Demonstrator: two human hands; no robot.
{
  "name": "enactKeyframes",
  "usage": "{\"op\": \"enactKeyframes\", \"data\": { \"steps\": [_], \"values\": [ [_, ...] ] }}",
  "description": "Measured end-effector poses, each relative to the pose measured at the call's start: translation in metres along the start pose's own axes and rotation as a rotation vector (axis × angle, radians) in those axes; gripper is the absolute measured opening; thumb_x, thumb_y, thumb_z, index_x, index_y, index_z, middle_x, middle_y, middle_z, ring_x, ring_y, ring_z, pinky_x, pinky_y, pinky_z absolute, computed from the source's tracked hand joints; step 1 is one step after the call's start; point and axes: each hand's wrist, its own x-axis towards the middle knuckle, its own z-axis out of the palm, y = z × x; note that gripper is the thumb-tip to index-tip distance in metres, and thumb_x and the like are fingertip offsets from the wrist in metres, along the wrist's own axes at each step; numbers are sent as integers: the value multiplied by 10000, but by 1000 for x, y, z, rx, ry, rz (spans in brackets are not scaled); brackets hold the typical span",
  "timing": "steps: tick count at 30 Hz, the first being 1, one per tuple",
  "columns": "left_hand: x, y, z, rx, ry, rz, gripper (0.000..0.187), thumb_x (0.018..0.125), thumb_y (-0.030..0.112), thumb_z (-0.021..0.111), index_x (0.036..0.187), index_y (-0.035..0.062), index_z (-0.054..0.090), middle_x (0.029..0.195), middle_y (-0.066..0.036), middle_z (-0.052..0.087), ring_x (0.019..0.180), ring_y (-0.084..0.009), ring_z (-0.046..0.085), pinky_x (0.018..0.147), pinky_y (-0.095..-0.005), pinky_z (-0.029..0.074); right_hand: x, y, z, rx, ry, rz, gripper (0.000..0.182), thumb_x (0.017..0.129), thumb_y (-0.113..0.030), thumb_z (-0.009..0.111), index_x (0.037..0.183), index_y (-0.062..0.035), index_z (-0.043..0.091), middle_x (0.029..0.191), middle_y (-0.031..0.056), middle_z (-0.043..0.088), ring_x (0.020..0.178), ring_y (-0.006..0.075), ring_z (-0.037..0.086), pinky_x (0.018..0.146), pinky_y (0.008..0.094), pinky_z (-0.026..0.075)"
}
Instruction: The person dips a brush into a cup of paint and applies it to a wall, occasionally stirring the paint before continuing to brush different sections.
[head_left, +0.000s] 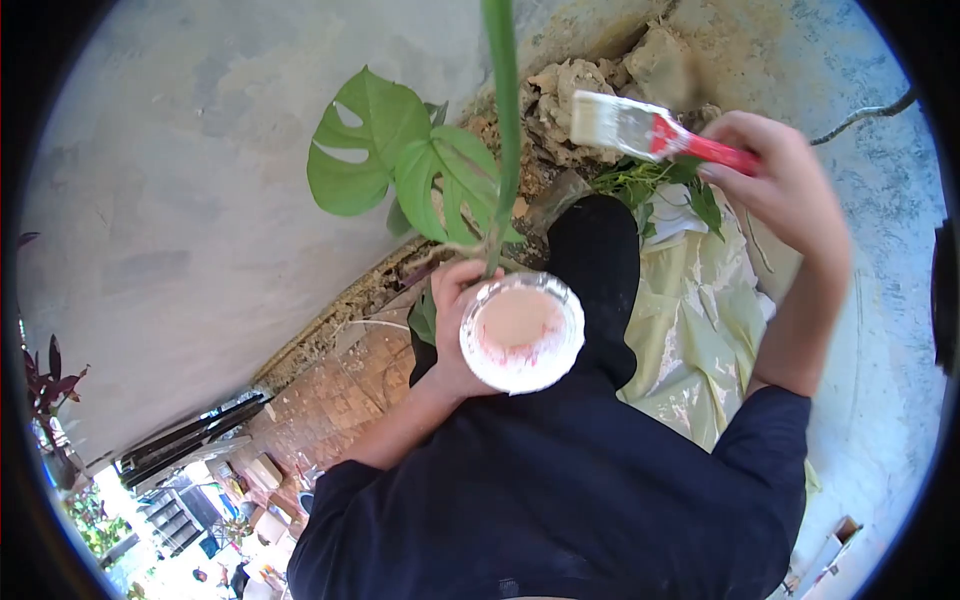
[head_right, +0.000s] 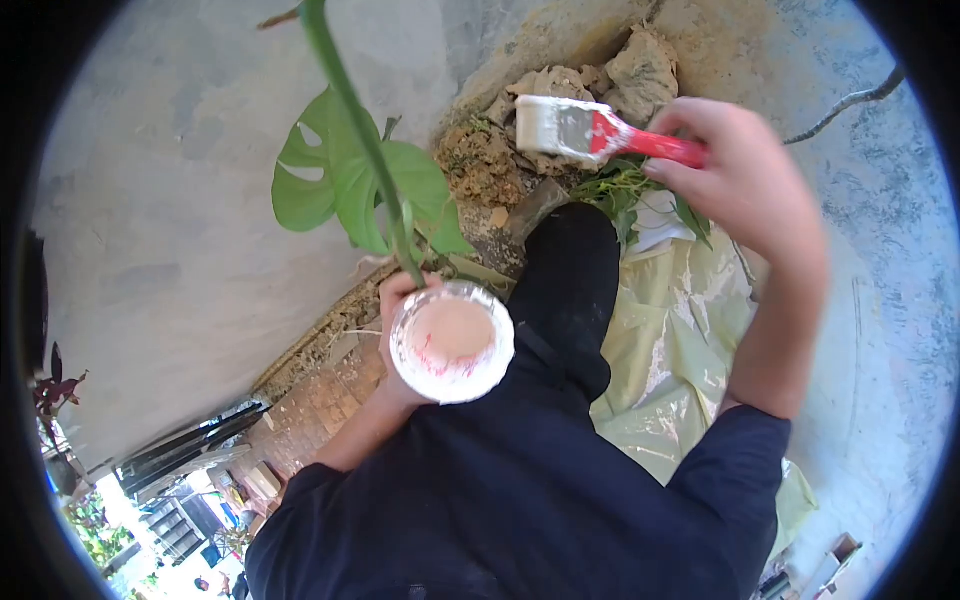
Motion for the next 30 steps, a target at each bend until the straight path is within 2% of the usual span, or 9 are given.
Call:
{"op": "enactKeyframes", "data": {
  "steps": [1,5,10,18,21,24,27,30],
  "values": [
    [-2,1,4,-49,21,-87,790,545,284,949,1211,26,611,1236,-169,529,1130,-341,502,974,-448,410,-17,-17,-19,60,-2,-76,235,824,-85,745,1025,13,673,807,103,661,722,172,614,664,311,480],
    [16,10,9,125,73,69,773,538,321,940,1193,48,633,1214,-172,529,1118,-352,496,966,-455,402,-58,-66,-55,-11,-14,-223,225,803,-84,751,1001,1,686,796,98,652,708,195,615,649,329,478],
    [27,14,12,230,104,215,731,554,319,942,1178,48,673,1197,-158,531,1135,-337,476,980,-430,398,-69,-101,-50,-238,-69,-373,213,778,-83,758,971,-13,701,781,93,642,691,223,616,630,351,475],
    [29,25,13,219,105,219,734,544,340,959,1189,97,706,1211,-143,536,1157,-321,460,990,-419,395,-68,-164,-24,-493,-203,-473,195,738,-81,769,923,-36,726,758,84,625,663,269,618,600,387,471],
    [30,32,11,263,78,231,725,544,330,962,1191,119,714,1200,-133,533,1154,-318,459,991,-415,388,-67,-174,-5,-547,-172,-495,179,723,-83,772,893,-45,731,740,79,610,650,276,615,593,401,469],
    [25,31,12,216,101,193,725,541,324,964,1194,130,715,1181,-123,532,1150,-315,460,990,-410,383,-61,-166,18,-527,-234,-466,84,720,-75,730,793,-44,701,710,92,591,655,286,621,603,419,480],
    [24,27,11,254,88,244,749,570,354,943,1209,60,684,1237,-144,518,1161,-314,469,997,-434,378,-54,-156,29,-529,-413,-459,45,730,-72,698,753,-41,676,708,107,597,669,299,634,614,428,497],
    [23,30,11,261,73,217,741,573,362,940,1203,61,691,1234,-142,518,1159,-314,468,999,-431,378,-53,-153,36,-482,-370,-492,41,743,-68,680,726,-39,656,702,112,597,673,305,638,622,434,505]
  ]
}}
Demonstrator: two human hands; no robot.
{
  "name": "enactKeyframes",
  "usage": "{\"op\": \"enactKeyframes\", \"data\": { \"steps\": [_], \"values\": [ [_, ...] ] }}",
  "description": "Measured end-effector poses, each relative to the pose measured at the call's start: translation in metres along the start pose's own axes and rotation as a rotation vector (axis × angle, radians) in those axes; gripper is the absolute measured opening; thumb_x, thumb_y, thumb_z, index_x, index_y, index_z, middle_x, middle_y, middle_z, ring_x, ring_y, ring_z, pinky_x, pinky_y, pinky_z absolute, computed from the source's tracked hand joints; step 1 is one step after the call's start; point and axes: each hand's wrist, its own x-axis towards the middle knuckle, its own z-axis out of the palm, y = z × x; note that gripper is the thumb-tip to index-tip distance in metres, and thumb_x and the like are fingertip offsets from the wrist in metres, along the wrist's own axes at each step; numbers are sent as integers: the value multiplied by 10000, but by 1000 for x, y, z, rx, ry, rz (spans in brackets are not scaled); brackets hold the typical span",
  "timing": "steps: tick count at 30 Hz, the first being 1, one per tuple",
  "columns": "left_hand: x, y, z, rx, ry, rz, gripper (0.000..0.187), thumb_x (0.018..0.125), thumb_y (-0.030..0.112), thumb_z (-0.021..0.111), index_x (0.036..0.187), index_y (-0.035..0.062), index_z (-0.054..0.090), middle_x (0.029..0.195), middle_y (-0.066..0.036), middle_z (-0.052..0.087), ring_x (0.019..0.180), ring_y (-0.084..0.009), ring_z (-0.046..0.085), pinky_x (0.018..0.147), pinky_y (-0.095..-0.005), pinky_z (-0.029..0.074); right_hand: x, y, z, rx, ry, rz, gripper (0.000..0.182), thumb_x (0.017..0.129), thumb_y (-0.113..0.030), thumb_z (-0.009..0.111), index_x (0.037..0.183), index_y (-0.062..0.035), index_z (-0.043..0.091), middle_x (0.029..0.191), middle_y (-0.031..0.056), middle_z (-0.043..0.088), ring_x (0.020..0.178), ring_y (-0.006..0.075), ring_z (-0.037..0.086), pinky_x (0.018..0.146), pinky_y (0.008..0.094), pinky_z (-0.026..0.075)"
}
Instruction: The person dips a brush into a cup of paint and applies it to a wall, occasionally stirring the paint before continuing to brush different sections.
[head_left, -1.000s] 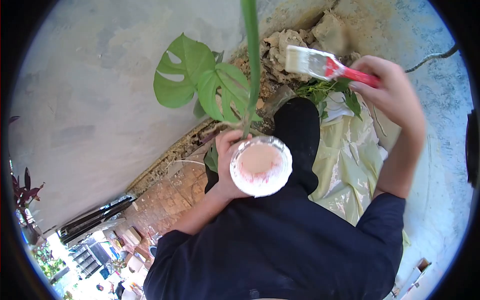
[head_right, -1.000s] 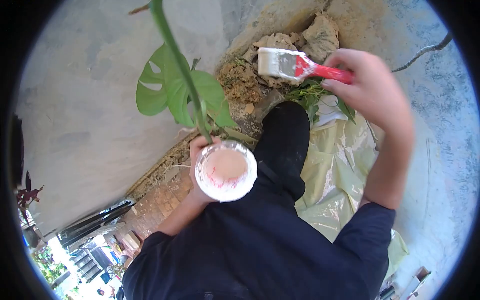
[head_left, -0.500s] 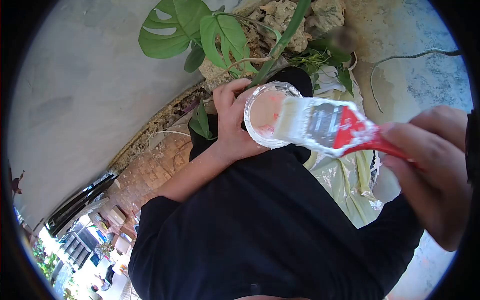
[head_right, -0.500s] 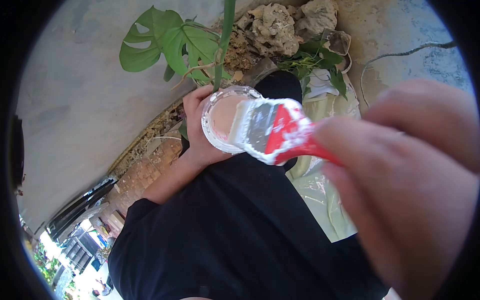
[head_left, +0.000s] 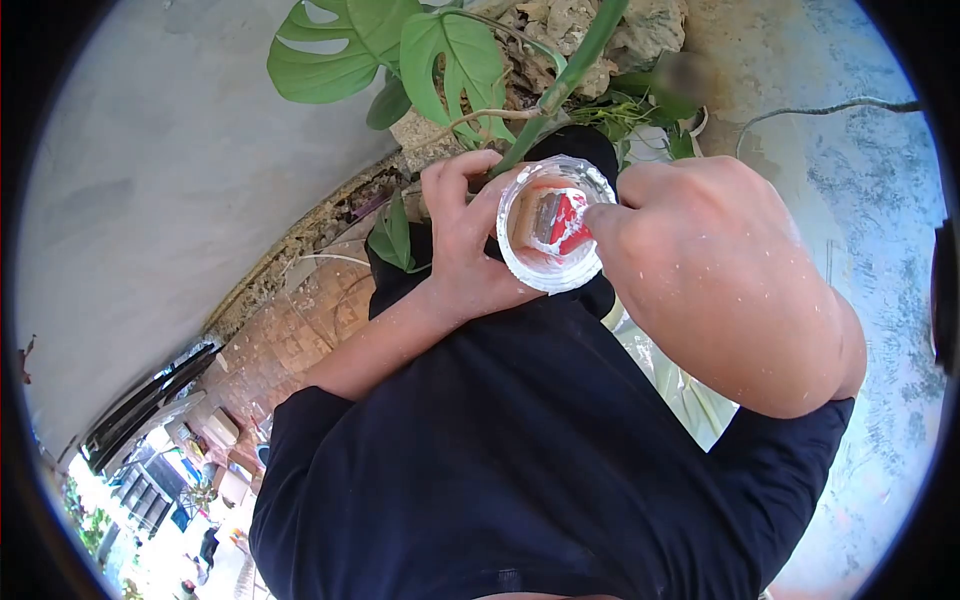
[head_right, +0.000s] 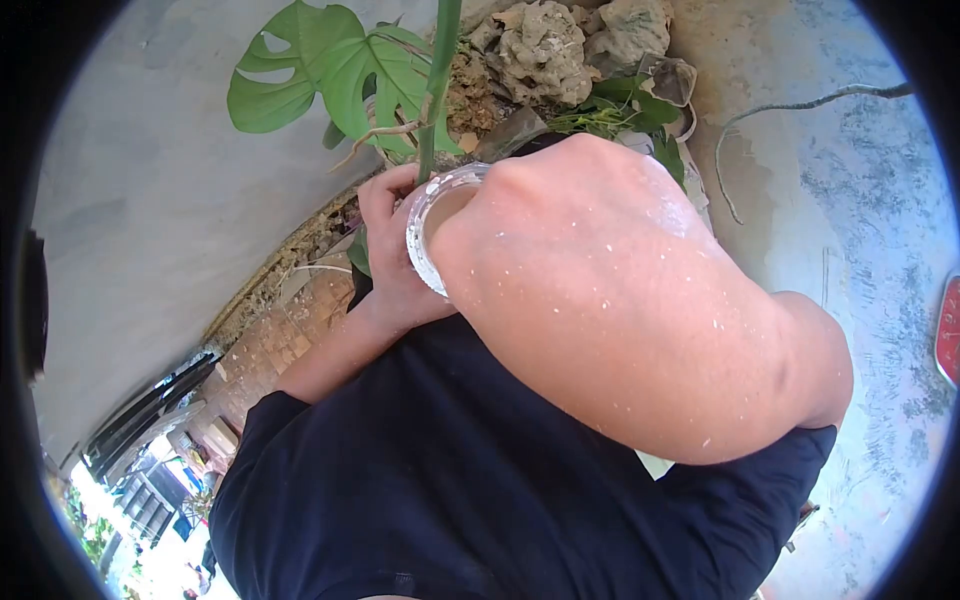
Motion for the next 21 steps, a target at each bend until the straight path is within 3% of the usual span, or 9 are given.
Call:
{"op": "enactKeyframes", "data": {
  "steps": [6,12,21],
  "values": [
    [2,0,-2,-2,32,0,731,532,310,966,1195,128,718,1178,-117,539,1150,-305,467,983,-409,386,-3,4,6,6,82,1,76,739,-84,709,788,-26,699,707,120,599,673,311,637,616,422,506],
    [8,-8,-7,31,-36,14,722,581,332,939,1210,72,702,1233,-125,561,1165,-290,493,1003,-401,402,-24,24,-8,128,241,51,225,705,-72,769,920,-8,753,761,129,638,687,290,645,596,379,485],
    [26,-28,-25,-74,-232,-15,794,539,313,960,1238,56,683,1256,-95,558,1174,-285,490,1030,-396,398,-56,65,-1,383,409,140,287,687,-77,802,948,22,739,764,110,648,645,196,597,584,293,419]
  ]
}}
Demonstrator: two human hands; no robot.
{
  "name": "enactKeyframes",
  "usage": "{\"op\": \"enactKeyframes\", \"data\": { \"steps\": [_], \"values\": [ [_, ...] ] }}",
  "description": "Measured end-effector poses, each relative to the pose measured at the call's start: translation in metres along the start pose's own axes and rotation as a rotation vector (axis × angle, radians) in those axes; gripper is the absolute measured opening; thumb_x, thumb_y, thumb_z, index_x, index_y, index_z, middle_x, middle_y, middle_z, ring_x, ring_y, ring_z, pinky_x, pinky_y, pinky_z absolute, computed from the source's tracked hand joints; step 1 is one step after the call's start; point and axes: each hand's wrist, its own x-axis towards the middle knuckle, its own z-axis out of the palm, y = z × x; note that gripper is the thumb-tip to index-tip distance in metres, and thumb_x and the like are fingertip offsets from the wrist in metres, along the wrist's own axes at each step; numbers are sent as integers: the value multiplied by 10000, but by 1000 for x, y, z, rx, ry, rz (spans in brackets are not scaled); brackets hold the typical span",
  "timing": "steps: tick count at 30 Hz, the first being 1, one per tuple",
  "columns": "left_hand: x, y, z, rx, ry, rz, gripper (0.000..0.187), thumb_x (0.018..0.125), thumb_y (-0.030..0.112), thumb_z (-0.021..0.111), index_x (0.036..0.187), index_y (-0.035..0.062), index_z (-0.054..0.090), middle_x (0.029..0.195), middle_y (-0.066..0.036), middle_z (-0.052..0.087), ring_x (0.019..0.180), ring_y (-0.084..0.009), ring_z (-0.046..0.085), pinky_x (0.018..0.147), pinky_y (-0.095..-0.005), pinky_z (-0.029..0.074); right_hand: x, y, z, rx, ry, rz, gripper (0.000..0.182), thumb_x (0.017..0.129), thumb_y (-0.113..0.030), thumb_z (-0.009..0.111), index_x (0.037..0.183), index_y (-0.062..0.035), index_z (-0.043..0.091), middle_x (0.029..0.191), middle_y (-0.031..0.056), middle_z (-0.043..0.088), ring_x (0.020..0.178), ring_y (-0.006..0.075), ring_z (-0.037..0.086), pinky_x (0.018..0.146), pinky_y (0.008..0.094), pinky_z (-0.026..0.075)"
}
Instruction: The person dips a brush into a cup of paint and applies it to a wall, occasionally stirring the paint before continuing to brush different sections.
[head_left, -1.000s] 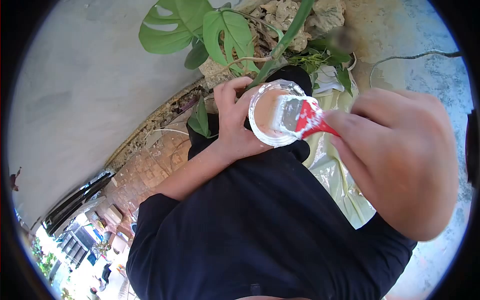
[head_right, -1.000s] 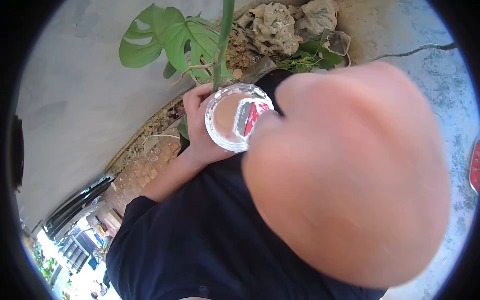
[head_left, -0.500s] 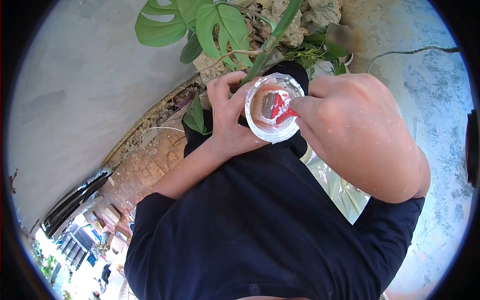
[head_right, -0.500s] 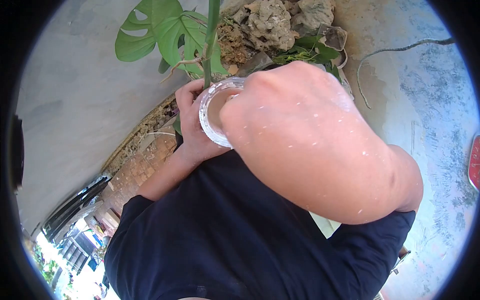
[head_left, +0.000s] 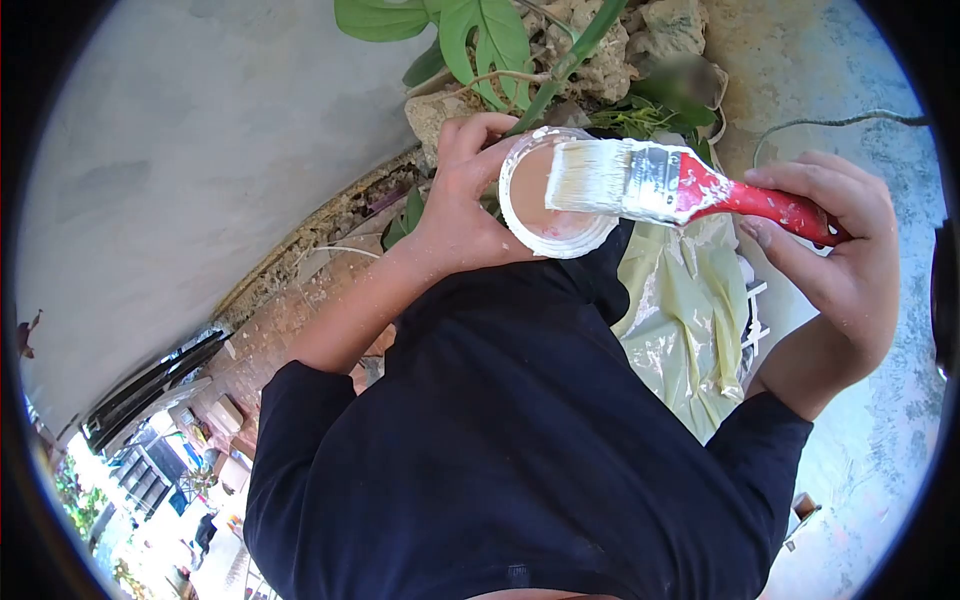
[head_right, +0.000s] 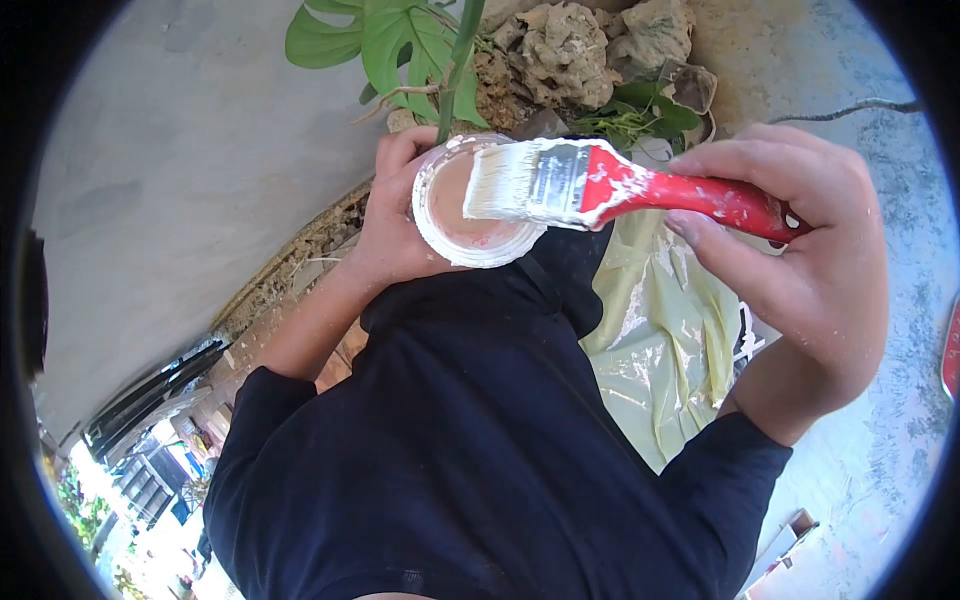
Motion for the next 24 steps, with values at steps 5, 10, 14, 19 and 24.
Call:
{"op": "enactKeyframes", "data": {
  "steps": [5,10,14,19,24],
  "values": [
    [7,-12,-7,-2,-57,11,820,521,313,967,1240,50,672,1260,-104,553,1193,-301,494,1051,-414,398,-17,31,5,171,63,133,277,685,-74,807,928,40,734,774,99,661,660,168,590,605,287,418],
    [12,-29,-13,-64,-101,3,859,496,361,972,1242,60,670,1262,-124,541,1189,-324,501,1043,-427,416,-35,72,20,424,183,249,262,694,-70,819,923,36,748,830,82,689,740,142,614,668,266,447],
    [12,-28,-13,-91,-82,-94,804,494,317,973,1218,88,709,1250,-98,555,1197,-313,497,1046,-428,413,-40,108,46,588,298,271,282,689,-73,824,942,33,759,837,90,692,757,148,616,685,276,446],
    [16,-24,-1,40,-43,-77,844,487,346,979,1210,34,677,1266,-114,565,1197,-295,521,1054,-390,418,-37,131,61,652,310,144,306,678,-86,834,945,44,758,844,99,692,746,160,608,672,292,433],
    [19,-16,12,76,-28,-68,836,503,347,983,1211,29,675,1276,-120,553,1196,-289,522,1055,-397,419,-31,127,48,612,251,54,318,678,-95,835,954,47,759,836,107,692,745,165,615,670,282,439]
  ]
}}
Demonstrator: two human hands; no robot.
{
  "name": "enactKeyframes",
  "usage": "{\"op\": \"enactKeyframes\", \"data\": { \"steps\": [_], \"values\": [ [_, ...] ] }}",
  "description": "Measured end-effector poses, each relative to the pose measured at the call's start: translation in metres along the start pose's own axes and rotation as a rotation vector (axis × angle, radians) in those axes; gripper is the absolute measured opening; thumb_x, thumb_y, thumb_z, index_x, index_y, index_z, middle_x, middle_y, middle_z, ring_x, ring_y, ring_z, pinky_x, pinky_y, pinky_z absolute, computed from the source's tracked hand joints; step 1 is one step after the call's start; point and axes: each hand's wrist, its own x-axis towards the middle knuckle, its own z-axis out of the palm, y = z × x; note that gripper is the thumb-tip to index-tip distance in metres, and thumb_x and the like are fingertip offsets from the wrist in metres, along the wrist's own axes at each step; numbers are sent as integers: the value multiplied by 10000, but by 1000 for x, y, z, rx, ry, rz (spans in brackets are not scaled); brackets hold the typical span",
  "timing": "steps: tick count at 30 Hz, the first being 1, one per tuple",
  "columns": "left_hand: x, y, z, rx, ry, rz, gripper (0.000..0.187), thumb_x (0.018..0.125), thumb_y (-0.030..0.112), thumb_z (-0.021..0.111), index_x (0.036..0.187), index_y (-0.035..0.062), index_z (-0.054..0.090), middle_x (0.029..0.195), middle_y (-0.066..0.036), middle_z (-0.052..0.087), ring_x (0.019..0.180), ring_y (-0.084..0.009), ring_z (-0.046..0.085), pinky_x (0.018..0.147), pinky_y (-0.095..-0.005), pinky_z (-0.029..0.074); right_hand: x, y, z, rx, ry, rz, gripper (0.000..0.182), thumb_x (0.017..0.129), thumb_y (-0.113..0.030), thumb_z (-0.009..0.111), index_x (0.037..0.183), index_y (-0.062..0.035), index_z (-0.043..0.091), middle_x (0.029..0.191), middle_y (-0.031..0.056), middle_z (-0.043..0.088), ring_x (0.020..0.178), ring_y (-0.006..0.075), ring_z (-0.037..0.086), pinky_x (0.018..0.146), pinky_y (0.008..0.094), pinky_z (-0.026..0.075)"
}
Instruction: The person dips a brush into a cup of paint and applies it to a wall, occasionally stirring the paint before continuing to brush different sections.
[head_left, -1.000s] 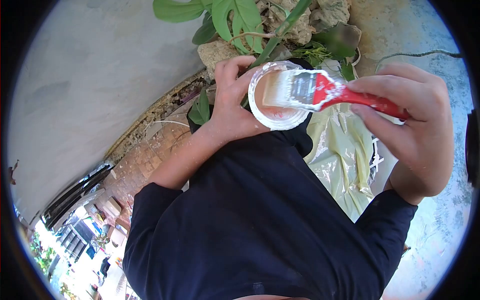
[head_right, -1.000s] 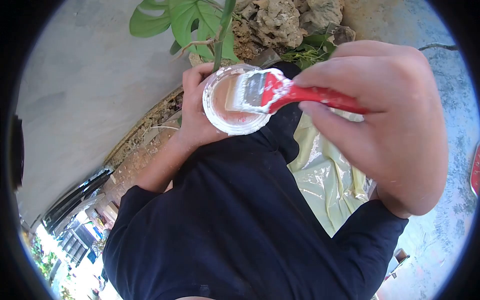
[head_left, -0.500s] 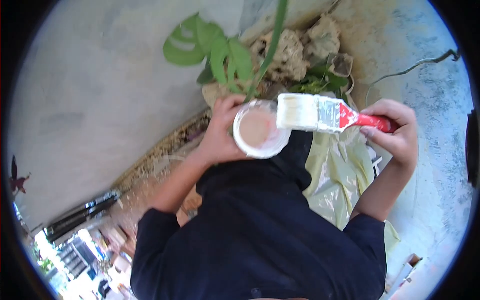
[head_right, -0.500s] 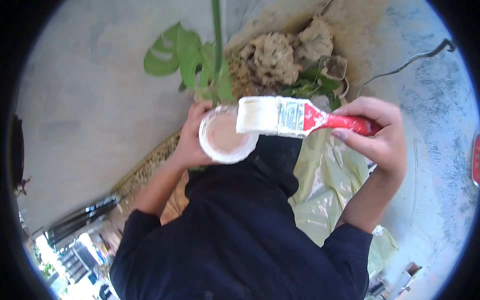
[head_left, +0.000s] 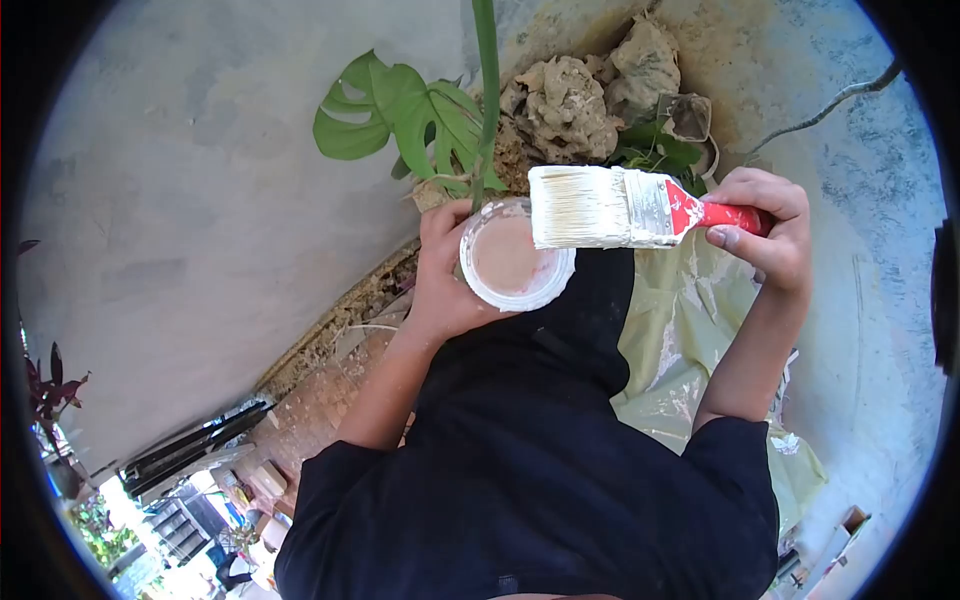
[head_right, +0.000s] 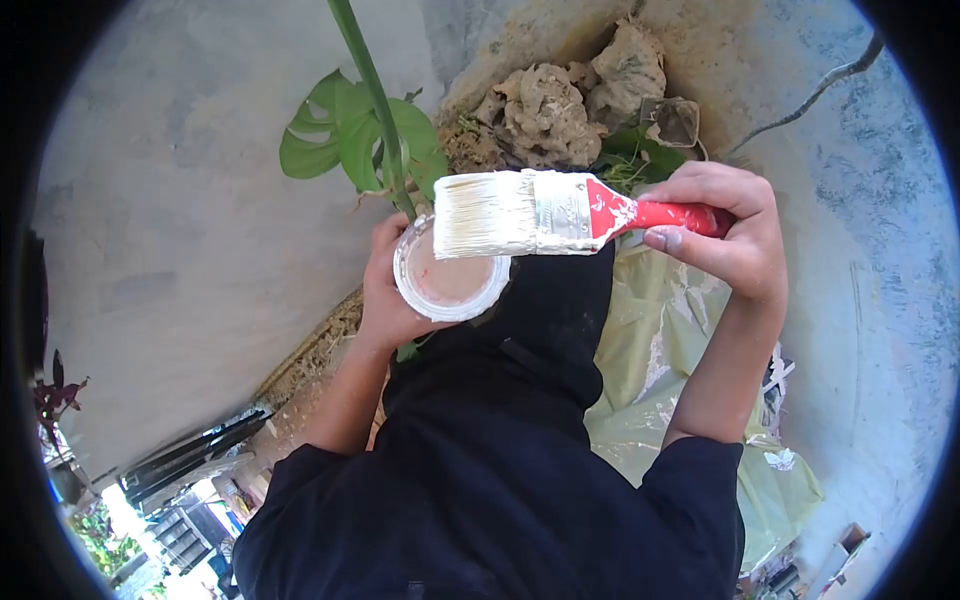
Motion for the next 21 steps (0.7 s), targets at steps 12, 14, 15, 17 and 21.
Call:
{"op": "enactKeyframes", "data": {
  "steps": [12,14,15,17,21],
  "values": [
    [-36,-15,2,-74,110,-105,1027,518,285,1011,1341,-33,485,1264,-125,603,1163,-215,622,1025,-350,486,-2,52,9,242,125,111,225,886,-142,747,1037,24,755,876,19,701,760,81,593,674,237,444],
    [-37,-4,-3,-161,138,-195,856,512,292,989,1227,6,616,1244,-120,560,1169,-270,556,1016,-375,448,2,82,22,303,217,250,227,926,-179,723,1045,10,760,845,-7,680,718,53,553,636,216,406],
    [-38,1,-6,-206,154,-239,774,509,296,978,1171,26,682,1234,-117,538,1171,-298,523,1012,-388,430,6,98,30,337,261,321,231,947,-197,711,1049,4,763,829,-20,669,696,39,533,616,206,387],
    [-43,6,-8,-315,186,-321,762,514,281,973,1162,11,676,1234,-117,537,1165,-288,532,1016,-383,432,20,133,54,362,329,292,254,984,-241,680,1060,-14,765,792,-45,639,653,19,485,575,196,337],
    [-48,13,-10,-380,187,-366,707,527,251,955,1128,1,677,1215,-113,541,1164,-283,536,1025,-388,433,59,186,102,529,446,339,281,998,-268,678,1085,-7,736,781,-32,624,615,29,471,544,197,338]
  ]
}}
